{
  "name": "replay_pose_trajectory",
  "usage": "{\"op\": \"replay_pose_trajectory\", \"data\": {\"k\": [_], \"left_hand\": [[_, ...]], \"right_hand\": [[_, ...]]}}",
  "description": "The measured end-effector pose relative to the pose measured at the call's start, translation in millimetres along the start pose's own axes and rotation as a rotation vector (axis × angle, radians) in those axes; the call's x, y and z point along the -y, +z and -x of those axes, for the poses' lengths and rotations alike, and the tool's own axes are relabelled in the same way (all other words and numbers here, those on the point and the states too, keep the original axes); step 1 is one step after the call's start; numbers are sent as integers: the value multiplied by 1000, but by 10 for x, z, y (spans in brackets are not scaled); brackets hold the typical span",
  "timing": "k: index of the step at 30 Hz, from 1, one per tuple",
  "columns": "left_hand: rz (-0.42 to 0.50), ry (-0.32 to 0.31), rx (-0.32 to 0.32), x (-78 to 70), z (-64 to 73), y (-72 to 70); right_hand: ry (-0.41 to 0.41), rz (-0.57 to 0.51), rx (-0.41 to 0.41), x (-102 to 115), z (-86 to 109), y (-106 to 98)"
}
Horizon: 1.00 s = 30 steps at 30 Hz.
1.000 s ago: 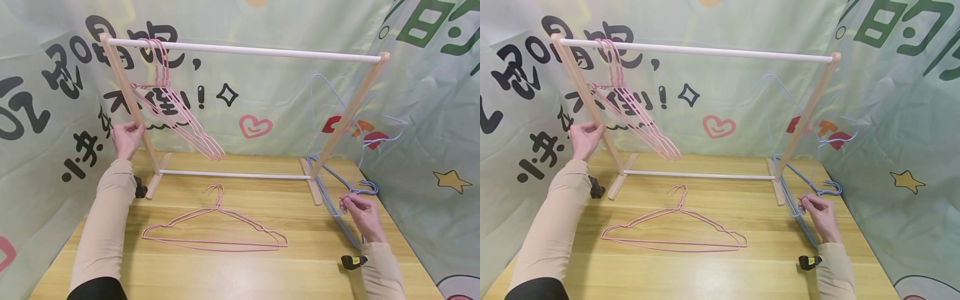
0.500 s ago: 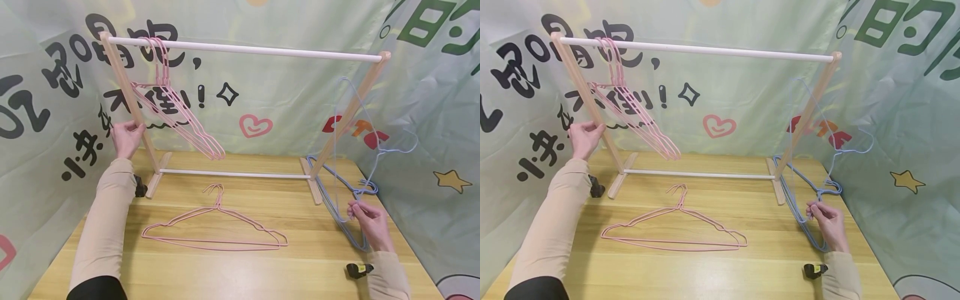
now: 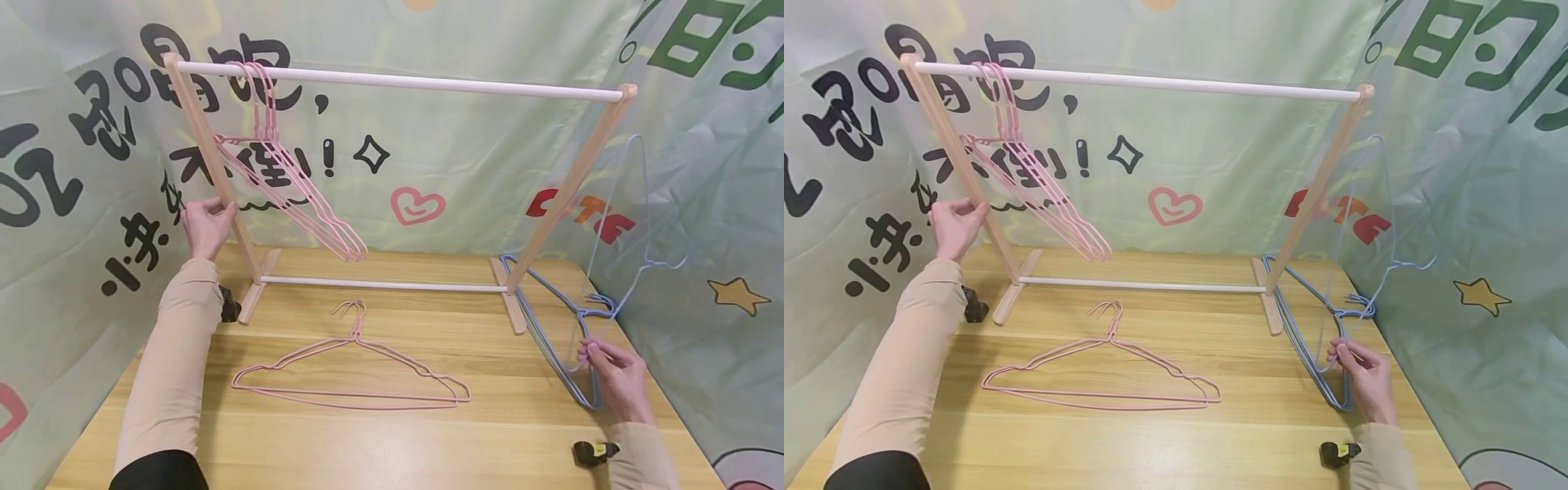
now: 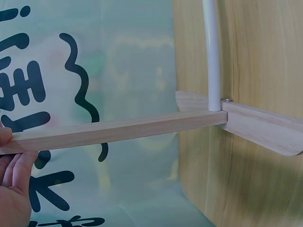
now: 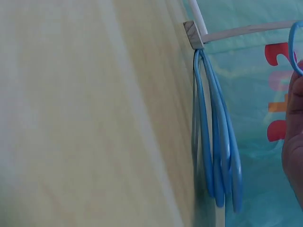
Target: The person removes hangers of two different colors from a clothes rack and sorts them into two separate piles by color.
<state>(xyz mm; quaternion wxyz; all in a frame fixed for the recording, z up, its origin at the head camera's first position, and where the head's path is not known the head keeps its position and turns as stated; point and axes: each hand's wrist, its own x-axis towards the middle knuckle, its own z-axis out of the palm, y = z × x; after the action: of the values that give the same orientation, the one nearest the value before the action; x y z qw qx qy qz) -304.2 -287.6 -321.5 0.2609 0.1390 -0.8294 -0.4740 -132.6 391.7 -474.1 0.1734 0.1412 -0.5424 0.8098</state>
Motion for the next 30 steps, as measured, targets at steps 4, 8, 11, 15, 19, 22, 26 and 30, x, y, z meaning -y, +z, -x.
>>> {"op": "replay_pose_trajectory", "data": {"k": [4,8,11,15,19,22,26,30], "left_hand": [[-2,-7,7,8,-2,2],[-1,-15,14,16,-12,6],[-1,-15,12,17,-17,7],[-4,-4,-1,12,-16,4],[-5,9,-12,3,0,1],[-7,10,-12,-1,6,1],[-6,7,-11,-4,13,4],[-3,7,-12,-4,18,7]], "right_hand": [[35,62,-12,25,27,-67],[117,186,-36,93,56,-135],[197,361,-75,157,76,-175],[329,639,-99,241,98,-216],[450,800,-77,295,92,-237],[515,892,-42,309,83,-241],[569,993,3,312,75,-240],[598,1025,39,316,57,-249]]}}
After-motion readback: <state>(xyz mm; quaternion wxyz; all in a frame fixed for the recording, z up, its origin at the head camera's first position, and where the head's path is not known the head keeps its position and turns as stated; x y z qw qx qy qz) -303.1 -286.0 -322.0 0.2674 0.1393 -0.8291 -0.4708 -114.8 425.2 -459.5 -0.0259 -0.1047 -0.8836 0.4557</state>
